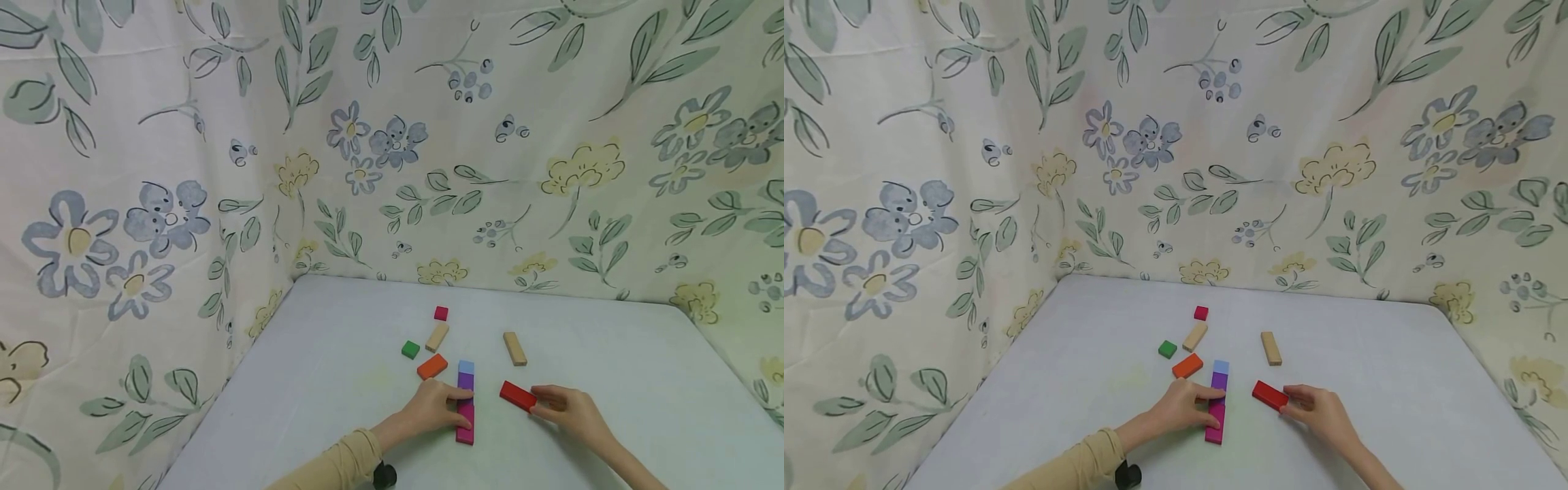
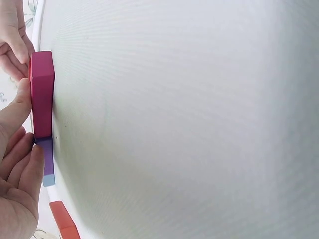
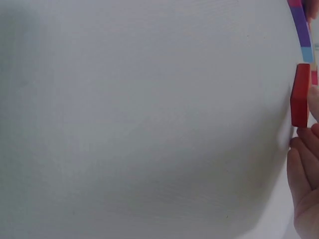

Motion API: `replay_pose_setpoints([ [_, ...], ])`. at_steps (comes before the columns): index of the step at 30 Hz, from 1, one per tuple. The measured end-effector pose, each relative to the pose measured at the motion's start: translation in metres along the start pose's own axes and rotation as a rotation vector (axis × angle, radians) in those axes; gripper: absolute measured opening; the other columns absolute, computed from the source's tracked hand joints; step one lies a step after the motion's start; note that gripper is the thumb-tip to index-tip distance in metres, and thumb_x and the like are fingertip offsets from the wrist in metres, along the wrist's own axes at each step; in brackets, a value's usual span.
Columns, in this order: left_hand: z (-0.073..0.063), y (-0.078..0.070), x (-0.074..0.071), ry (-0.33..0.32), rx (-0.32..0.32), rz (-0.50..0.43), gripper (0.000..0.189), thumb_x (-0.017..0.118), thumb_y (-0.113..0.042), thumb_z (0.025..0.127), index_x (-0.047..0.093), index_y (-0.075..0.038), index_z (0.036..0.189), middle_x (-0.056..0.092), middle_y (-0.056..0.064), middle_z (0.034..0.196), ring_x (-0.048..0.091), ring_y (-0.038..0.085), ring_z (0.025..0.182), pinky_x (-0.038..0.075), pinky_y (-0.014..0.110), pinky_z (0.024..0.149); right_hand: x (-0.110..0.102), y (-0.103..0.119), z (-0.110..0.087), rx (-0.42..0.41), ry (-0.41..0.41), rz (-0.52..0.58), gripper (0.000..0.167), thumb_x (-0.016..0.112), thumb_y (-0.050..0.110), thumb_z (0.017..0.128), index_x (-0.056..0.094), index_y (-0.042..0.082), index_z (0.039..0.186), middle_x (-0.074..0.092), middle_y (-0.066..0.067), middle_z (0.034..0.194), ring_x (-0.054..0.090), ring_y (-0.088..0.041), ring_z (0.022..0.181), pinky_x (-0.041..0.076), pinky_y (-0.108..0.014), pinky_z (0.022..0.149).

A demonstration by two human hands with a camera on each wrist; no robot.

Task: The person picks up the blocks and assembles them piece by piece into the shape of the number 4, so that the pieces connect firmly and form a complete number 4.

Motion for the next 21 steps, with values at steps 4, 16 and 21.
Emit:
replay_pose_setpoints([
  [4, -0.0001, 0.0000, 0.0002, -0.002, 0.002, 0.004, 0.053, 0.079, -0.031, 0.073, 0.064, -0.022, 0.123, 0.073, -0.008, 0.104, 0.051, -0.006, 0.077, 0.031, 0.014, 0.051, 0.0025, -0.0009, -0.0015, 0.006, -0.014, -0.014, 0.043, 0.079, 0.020, 0.074, 0.068, 0.001, 0.112, 0.070, -0.016, 0.110, 0.068, -0.026, 0.097, 0.056, -0.028, 0.077],
  [16, -0.0017, -0.0019, -0.0008, -0.007, 0.010, 0.020, 0.053, 0.079, -0.031, 0.074, 0.064, -0.021, 0.123, 0.069, -0.007, 0.115, 0.048, -0.005, 0.073, 0.029, 0.014, 0.050, 0.0092, -0.0012, -0.0043, 0.012, -0.067, -0.075, 0.042, 0.079, 0.018, 0.074, 0.068, 0.004, 0.112, 0.071, -0.013, 0.108, 0.067, -0.027, 0.098, 0.056, -0.032, 0.078],
  [21, -0.0012, -0.0018, -0.0004, -0.007, 0.010, 0.017, 0.052, 0.079, -0.031, 0.074, 0.064, -0.021, 0.123, 0.067, -0.007, 0.118, 0.051, -0.006, 0.078, 0.031, 0.013, 0.051, 0.0095, 0.0000, -0.0054, 0.006, -0.080, -0.093, 0.041, 0.079, 0.018, 0.074, 0.069, 0.005, 0.111, 0.071, -0.012, 0.107, 0.067, -0.026, 0.098, 0.056, -0.034, 0.079],
])
Point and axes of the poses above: each hand's wrist, its own z-axis towards the middle knuckle, its own x-axis out of the palm, y = z × x, the point moved 1 cm from there along z, towards the middle knuckle
